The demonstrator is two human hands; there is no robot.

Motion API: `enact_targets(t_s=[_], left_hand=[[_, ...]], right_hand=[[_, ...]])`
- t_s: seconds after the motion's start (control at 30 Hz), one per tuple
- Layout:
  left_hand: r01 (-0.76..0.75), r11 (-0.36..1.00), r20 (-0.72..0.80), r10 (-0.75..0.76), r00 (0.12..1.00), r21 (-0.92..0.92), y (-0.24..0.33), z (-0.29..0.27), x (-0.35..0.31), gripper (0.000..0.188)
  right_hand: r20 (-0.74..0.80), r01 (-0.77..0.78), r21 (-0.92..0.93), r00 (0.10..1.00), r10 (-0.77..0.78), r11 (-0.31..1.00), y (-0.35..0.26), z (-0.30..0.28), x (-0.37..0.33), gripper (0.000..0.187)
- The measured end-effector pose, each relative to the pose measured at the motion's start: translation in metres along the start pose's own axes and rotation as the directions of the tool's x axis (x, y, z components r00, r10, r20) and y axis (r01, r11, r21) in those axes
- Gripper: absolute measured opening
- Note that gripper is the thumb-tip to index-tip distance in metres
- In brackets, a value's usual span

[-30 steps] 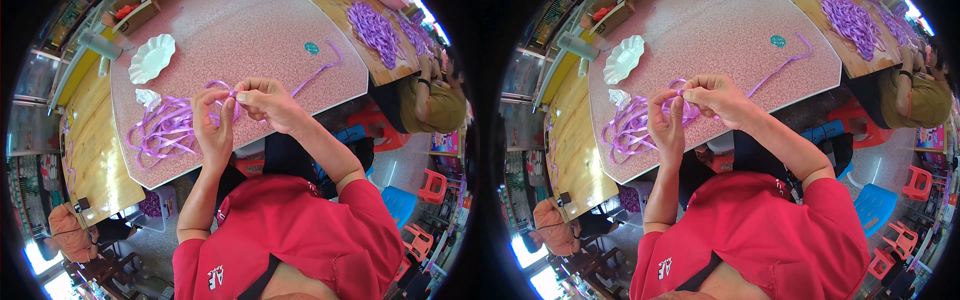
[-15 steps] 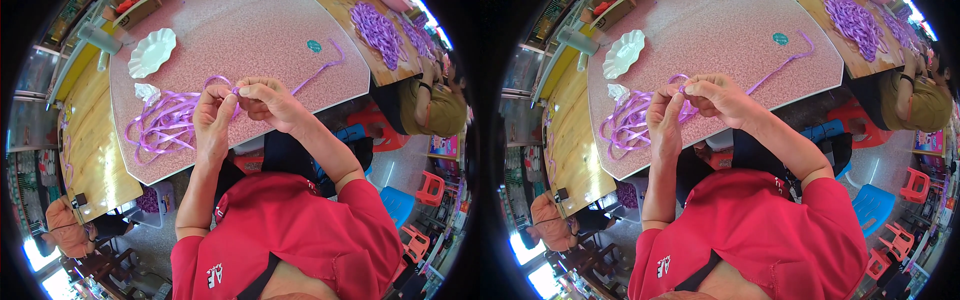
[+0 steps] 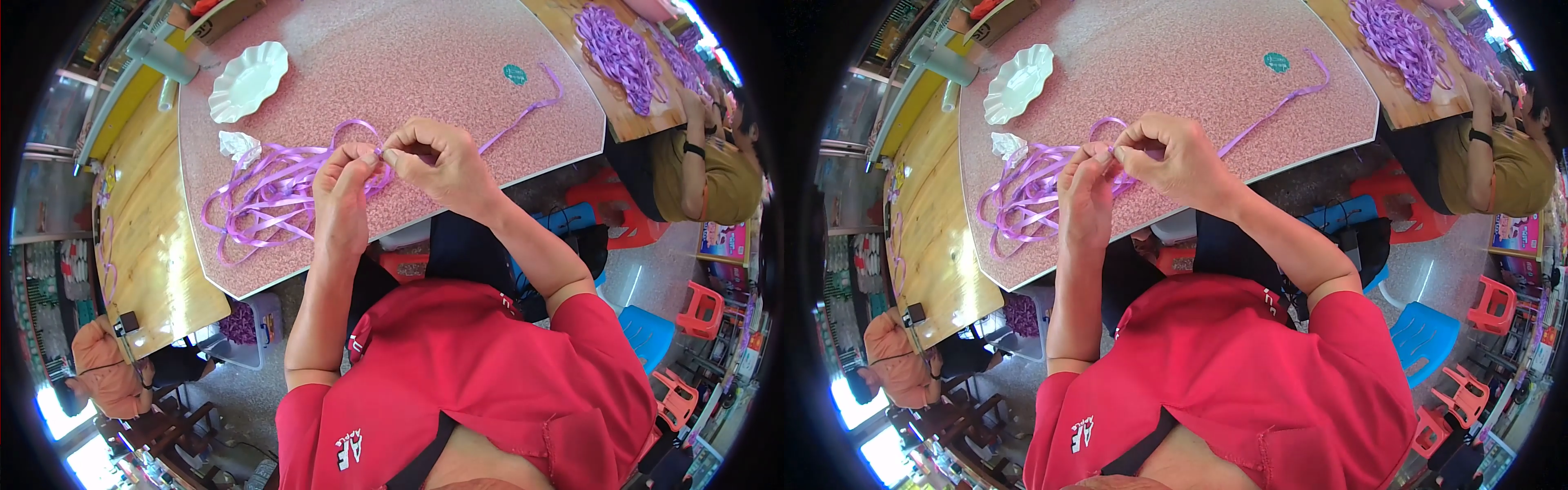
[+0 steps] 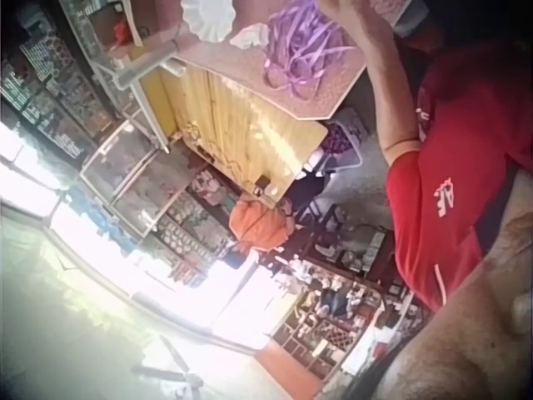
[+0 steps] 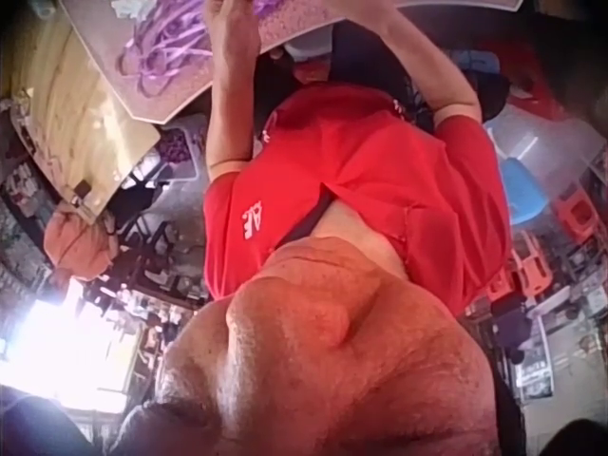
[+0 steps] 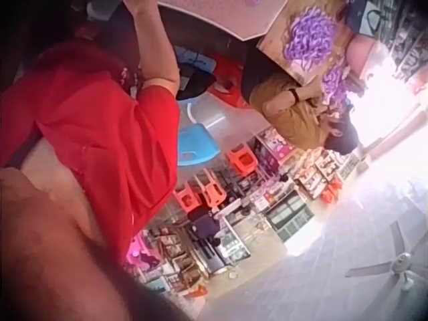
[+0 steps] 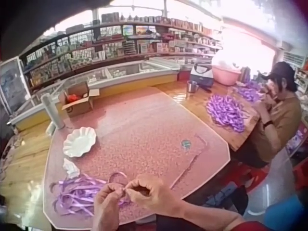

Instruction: Connect individual purple plastic loops together to form a long garland or chain.

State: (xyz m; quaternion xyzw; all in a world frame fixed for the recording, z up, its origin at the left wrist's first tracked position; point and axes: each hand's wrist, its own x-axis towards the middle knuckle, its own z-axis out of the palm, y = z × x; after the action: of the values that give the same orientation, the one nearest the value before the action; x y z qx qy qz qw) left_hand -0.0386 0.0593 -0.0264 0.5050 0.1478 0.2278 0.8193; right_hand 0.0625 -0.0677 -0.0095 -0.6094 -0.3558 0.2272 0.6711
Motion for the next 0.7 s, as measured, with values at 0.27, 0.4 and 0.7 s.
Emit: enact_targets(t_s=[0.27, 0.4, 0.7], left_hand=[[-0.075, 0.997, 0.008, 0.075, 0.997, -0.004, 0.002, 0.016, -0.008, 0.008], [-0.316, 0.875, -0.024, 0.348, 0.937, 0.367, -0.006, 0.012, -0.005, 0.015], [-0.577, -0.078, 0.443, 0.725, 0.527, 0.813, -0.003, 0.004, 0.005, 0.03]], right_hand=[[0.158, -0.415, 0.51, 0.906, 0.393, 0.753, -0.011, -0.006, 0.004, 0.013], [0.204, -0.434, 0.53, 0.899, 0.386, 0.729, -0.006, -0.008, 0.003, 0.015], [0.105, -0.387, 0.529, 0.913, 0.394, 0.756, -0.003, -0.005, 0.004, 0.012]])
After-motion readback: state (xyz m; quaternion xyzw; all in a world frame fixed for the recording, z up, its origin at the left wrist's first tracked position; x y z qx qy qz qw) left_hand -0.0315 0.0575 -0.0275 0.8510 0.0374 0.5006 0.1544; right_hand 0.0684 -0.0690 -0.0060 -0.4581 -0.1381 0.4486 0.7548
